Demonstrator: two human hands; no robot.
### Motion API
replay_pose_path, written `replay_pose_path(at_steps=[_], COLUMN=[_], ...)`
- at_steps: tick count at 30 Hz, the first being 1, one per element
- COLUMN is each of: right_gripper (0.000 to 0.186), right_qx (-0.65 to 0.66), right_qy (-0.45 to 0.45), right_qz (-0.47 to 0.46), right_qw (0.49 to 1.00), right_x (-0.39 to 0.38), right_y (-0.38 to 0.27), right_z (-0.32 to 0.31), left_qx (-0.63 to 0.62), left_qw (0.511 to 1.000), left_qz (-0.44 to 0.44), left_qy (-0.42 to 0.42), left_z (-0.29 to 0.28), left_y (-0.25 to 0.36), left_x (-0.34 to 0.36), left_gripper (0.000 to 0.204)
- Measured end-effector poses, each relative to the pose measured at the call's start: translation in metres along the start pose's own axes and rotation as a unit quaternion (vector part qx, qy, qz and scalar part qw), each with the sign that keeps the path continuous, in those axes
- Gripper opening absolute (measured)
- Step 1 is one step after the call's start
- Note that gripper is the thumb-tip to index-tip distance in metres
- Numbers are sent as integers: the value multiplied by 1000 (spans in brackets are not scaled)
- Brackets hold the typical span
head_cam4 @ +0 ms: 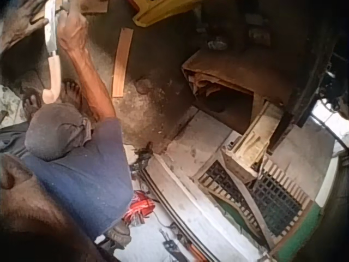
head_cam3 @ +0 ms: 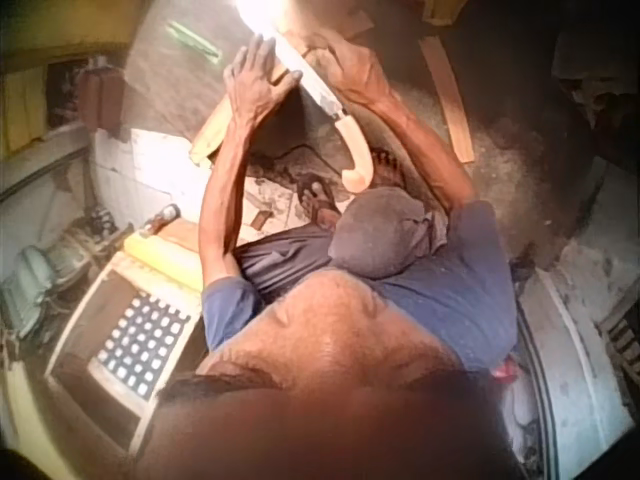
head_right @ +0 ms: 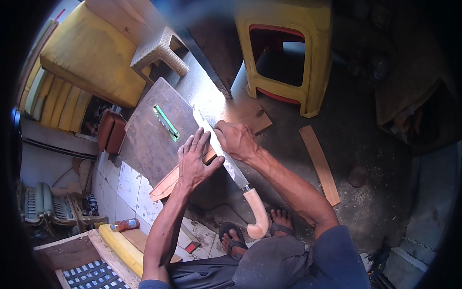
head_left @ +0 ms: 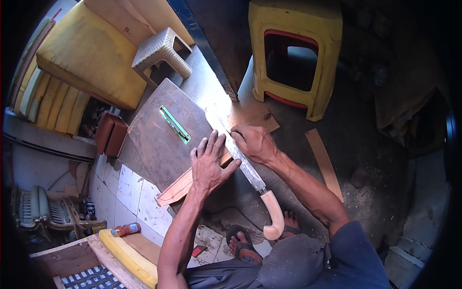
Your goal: The person measures a rectangular wooden plank using a metal try square and a pencil to mark a line. They then use a hand saw to cut the plank along the marked line. The person handles the wood and tools directly on a workbench.
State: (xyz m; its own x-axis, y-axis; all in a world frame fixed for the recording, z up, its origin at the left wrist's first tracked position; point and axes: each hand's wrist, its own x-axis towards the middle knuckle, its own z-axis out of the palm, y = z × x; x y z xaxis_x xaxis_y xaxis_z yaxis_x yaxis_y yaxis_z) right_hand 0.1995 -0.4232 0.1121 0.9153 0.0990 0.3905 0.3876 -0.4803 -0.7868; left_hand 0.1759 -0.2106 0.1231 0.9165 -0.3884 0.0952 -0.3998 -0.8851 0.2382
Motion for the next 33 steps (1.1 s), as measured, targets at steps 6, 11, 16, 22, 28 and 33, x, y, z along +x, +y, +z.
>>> replay_pose_path(at_steps=[6, 11, 16, 22, 28, 33], right_gripper=[17, 18, 18, 18, 15, 14], right_qx=[-37, -31, -25, -28, -31, -69], right_qy=[-63, -109, -61, -118, -89, -153], right_qz=[-14, 5, -21, 6, -17, -20], right_qw=[997, 993, 998, 993, 995, 986], right_x=[-3, -7, 7, -10, -4, -5], right_y=[-6, -25, -7, -19, -12, -33], right_z=[-1, -31, -13, -29, -21, -45], left_qx=[-8, -1, -15, -3, -24, 1], left_qw=[1000, 1000, 1000, 1000, 1000, 1000], left_qz=[-4, -9, -2, -15, -15, -28], left_qy=[1, 0, 7, -4, -11, -11], left_z=[2, -3, 1, 0, 0, -4], left_y=[0, 3, 2, 3, 6, 2], left_x=[-1, -1, 2, -1, 1, 0], left_gripper=[95, 94, 94, 96, 97, 96])
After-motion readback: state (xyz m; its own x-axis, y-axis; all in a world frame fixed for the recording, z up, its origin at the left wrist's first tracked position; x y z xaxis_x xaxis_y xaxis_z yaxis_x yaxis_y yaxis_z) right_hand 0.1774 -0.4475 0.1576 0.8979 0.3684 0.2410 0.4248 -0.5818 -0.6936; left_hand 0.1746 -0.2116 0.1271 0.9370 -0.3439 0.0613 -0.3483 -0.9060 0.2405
